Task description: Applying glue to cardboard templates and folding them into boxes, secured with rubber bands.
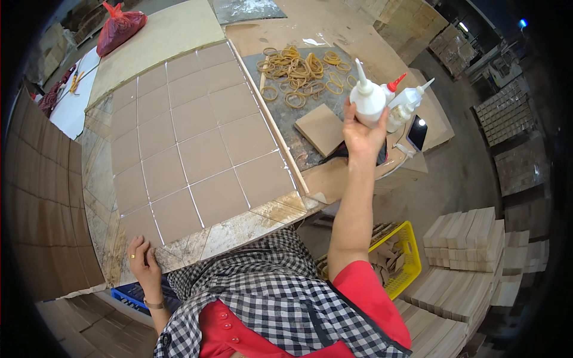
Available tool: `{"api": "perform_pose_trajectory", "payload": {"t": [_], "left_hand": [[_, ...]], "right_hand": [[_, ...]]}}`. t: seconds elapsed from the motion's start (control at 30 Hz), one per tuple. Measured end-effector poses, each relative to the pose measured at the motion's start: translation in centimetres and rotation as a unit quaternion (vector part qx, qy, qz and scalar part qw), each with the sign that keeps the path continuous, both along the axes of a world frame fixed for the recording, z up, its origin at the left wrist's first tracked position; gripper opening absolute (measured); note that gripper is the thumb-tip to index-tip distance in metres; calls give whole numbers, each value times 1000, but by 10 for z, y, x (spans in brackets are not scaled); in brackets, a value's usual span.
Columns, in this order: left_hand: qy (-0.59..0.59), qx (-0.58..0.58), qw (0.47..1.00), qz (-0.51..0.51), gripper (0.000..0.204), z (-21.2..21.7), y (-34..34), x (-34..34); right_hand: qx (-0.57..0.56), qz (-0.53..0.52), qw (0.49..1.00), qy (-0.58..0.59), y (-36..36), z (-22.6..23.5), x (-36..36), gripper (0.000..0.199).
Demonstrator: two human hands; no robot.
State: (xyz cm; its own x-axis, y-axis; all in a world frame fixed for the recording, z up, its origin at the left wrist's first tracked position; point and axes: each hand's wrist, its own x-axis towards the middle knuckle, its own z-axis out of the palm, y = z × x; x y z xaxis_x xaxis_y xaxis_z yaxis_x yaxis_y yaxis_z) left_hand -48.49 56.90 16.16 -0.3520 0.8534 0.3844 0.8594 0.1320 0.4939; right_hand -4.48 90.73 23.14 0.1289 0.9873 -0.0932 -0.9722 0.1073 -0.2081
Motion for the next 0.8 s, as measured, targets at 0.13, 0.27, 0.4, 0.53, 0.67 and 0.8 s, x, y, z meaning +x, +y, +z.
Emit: {"api": "perform_pose_trajectory", "payload": {"t": [0.13,0.27,0.4,0.53,0.67,0.8], "left_hand": [[-10,1,1000,1,13,-1,1,0],[-19,-3,1000,2,14,-2,0,-3],[-18,-13,1000,7,15,0,-4,-3],[-33,-34,999,-15,17,2,-2,-8],[-11,-69,995,-71,25,16,8,-19],[13,-109,992,-69,34,9,-6,-32]], "right_hand": [[-52,20,996,69,50,-3,-3,56],[-94,35,979,180,94,-17,1,61],[-80,-5,969,236,118,-35,6,61],[-94,-26,977,190,123,-38,17,51],[-140,29,982,123,97,-56,26,67],[-142,-24,979,-147,50,-44,23,44]]}}
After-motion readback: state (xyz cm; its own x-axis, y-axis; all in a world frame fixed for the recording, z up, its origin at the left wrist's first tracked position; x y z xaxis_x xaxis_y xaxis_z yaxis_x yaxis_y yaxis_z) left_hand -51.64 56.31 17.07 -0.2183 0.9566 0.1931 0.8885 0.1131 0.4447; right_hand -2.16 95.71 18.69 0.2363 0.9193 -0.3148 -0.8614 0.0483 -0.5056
